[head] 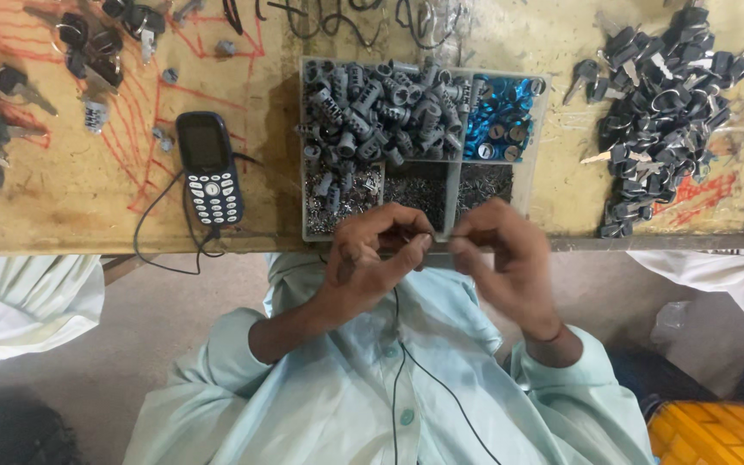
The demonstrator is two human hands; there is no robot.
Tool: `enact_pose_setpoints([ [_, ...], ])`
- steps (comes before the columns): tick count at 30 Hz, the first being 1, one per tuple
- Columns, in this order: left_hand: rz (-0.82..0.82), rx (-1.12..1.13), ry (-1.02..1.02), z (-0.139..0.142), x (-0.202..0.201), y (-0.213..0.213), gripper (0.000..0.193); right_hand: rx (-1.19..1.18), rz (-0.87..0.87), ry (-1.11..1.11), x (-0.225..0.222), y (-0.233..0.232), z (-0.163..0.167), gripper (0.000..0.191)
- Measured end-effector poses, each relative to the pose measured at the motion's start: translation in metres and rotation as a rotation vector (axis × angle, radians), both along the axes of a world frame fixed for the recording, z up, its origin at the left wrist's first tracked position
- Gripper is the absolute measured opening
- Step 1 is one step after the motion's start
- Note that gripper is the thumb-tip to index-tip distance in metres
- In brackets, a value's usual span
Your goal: The person sits at a workbench assembling small electrical connector parts. They pick a blue metal cap and a gray plastic body from a compartment tray, insert a spring or contact into the cap by hand, press and twist the parts together, and place the finished assembly on the table to the right, repeating the cycle.
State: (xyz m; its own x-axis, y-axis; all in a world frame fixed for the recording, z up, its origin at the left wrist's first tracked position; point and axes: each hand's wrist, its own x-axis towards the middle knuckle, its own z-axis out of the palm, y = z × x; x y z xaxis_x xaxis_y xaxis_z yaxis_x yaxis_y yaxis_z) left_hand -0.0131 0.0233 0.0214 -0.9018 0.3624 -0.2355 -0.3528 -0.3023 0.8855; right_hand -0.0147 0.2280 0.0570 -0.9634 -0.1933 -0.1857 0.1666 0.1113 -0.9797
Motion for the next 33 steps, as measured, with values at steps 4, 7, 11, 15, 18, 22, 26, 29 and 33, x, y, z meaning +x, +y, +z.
enact_pose_setpoints([
  [4, -0.031, 0.198, -0.176, -0.014, 0.001, 0.002, 0.019, 0.342, 0.058, 0.266, 0.013, -0.009, -0.010, 0.014],
  [7, -0.099, 0.119, -0.140, -0.018, 0.007, -0.009, 0.018, 0.187, 0.103, 0.139, 0.017, -0.001, -0.020, 0.011],
  [11, -0.028, 0.100, -0.070, -0.016, 0.012, -0.014, 0.018, -0.080, 0.009, -0.049, 0.022, -0.005, -0.035, 0.009],
  [15, 0.004, 0.028, -0.044, -0.016, 0.012, -0.018, 0.017, 0.350, 0.077, 0.567, 0.024, -0.015, -0.042, 0.017],
  [18, -0.016, 0.051, -0.062, -0.017, 0.010, -0.021, 0.015, 0.243, 0.087, 0.395, 0.025, -0.017, -0.041, 0.014],
  [22, -0.020, 0.079, -0.041, -0.015, 0.012, -0.026, 0.015, 0.124, 0.081, 0.256, 0.025, -0.017, -0.038, 0.011],
  [26, 0.004, 0.016, 0.028, -0.013, 0.014, -0.029, 0.015, 0.136, 0.101, 0.285, 0.024, -0.022, -0.037, 0.011],
  [29, 0.018, -0.014, 0.014, -0.012, 0.014, -0.032, 0.014, 0.196, 0.134, 0.334, 0.022, -0.026, -0.036, 0.011],
  [33, 0.012, -0.045, 0.101, -0.011, 0.013, -0.038, 0.013, 0.184, 0.115, 0.282, 0.023, -0.028, -0.036, 0.009],
])
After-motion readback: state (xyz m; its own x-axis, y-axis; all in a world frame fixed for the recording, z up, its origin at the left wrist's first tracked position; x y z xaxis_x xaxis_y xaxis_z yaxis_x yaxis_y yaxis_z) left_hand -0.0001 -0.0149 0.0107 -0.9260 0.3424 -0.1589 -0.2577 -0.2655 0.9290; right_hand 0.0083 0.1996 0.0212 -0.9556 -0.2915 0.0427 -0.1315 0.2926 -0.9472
